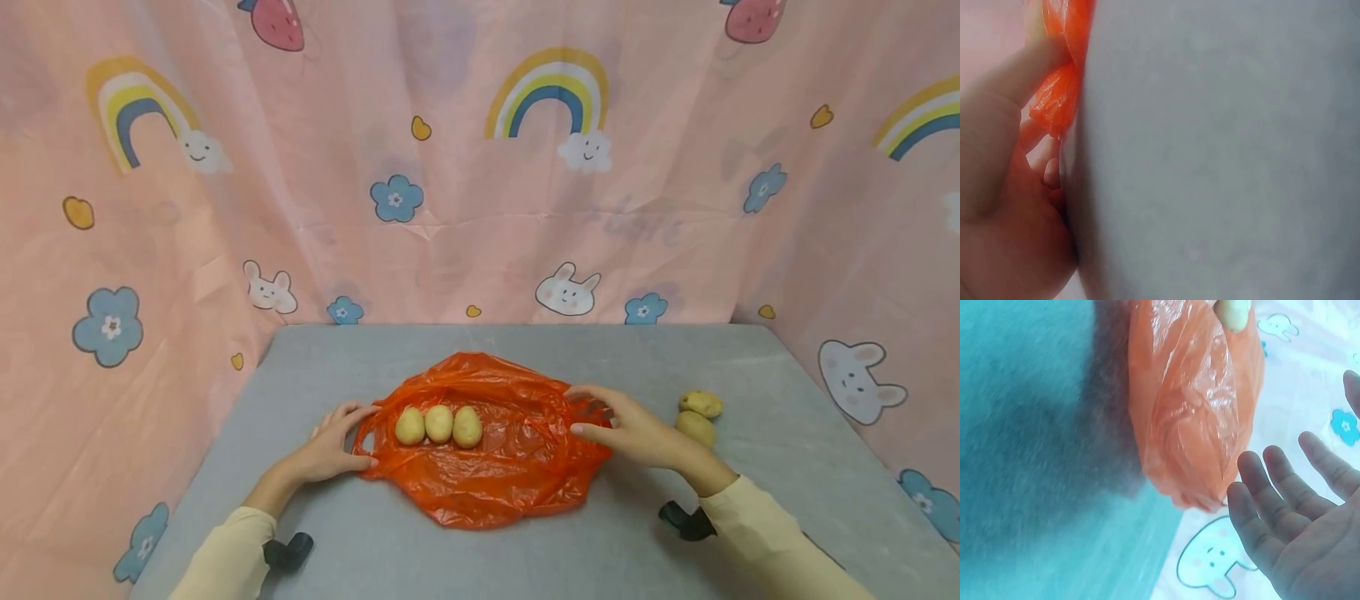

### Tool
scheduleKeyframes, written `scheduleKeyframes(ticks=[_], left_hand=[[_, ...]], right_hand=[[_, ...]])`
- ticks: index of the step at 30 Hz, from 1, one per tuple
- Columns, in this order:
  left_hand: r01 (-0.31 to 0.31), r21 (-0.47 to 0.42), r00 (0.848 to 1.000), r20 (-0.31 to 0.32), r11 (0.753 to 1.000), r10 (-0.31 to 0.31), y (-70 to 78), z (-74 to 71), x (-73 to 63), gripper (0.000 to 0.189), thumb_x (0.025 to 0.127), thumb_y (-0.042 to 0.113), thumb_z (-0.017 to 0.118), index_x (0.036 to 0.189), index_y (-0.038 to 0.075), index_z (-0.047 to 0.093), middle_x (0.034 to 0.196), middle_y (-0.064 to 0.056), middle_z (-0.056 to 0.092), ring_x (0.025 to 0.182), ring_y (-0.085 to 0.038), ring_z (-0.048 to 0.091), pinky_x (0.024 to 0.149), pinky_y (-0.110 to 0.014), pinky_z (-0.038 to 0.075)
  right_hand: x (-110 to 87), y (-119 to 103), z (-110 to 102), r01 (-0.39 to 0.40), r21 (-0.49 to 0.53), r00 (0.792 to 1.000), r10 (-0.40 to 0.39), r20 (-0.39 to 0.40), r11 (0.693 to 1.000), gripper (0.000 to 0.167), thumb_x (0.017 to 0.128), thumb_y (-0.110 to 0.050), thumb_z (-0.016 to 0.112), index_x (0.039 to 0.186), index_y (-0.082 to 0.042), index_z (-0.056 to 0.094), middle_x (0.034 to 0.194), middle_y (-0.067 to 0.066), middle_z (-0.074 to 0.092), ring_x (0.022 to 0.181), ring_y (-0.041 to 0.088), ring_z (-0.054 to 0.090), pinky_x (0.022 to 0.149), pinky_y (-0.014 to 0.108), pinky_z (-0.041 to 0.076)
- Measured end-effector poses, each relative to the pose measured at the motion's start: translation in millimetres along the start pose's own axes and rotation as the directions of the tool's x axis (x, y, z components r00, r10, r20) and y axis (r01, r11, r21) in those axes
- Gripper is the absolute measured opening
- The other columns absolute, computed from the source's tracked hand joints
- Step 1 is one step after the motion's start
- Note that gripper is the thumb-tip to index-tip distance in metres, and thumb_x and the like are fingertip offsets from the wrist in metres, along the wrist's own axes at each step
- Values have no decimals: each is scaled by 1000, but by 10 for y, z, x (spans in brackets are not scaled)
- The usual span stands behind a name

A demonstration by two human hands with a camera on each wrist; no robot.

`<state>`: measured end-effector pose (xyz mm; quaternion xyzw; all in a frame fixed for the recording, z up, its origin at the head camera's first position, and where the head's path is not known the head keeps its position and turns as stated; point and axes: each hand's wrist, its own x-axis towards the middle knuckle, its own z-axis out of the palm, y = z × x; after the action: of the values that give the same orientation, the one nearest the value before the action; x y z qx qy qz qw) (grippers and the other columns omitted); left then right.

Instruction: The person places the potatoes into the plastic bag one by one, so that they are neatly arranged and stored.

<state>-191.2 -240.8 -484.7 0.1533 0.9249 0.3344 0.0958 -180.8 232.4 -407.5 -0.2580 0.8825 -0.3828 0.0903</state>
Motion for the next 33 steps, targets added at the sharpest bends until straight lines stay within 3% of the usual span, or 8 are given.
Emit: scheduleKeyframes(ticks=[10, 19, 27, 33], left_hand=[[19, 1, 1000, 6, 1000, -19, -19, 26, 21, 80, 80, 34, 82, 151, 16, 47, 151, -16, 38, 136, -43, 32, 107, -69, 23], [18, -2, 1000, 1, 1000, -18, -23, 20, 20, 81, 80, 35, 82, 150, 16, 47, 150, -17, 38, 137, -44, 32, 107, -69, 23], [6, 5, 1000, -1, 1000, -6, -21, 23, 20, 80, 80, 35, 81, 150, 16, 47, 150, -17, 38, 135, -44, 33, 105, -69, 24], [23, 3, 1000, 1, 1000, -23, -38, 13, 28, 80, 80, 34, 82, 150, 17, 48, 150, -15, 38, 136, -42, 33, 107, -69, 24]], right_hand=[[-110, 106, -110, -5, 3, 998, 5, -56, 1000, 42, 98, -20, 65, 136, -3, 56, 133, 18, 63, 113, 35, 61, 93, 50, 50], [-271, 155, -253, -75, -77, 993, 67, -102, 994, 44, 99, -28, 64, 138, -7, 55, 134, 17, 63, 114, 33, 62, 94, 53, 51], [-395, 264, -343, -107, -62, 988, 99, -123, 992, 44, 99, -23, 65, 136, -3, 55, 135, 23, 60, 113, 37, 61, 91, 50, 50], [-492, 381, -426, -117, -91, 983, 102, -150, 989, 44, 98, -24, 66, 136, -4, 56, 134, 23, 61, 110, 35, 63, 85, 32, 52]])
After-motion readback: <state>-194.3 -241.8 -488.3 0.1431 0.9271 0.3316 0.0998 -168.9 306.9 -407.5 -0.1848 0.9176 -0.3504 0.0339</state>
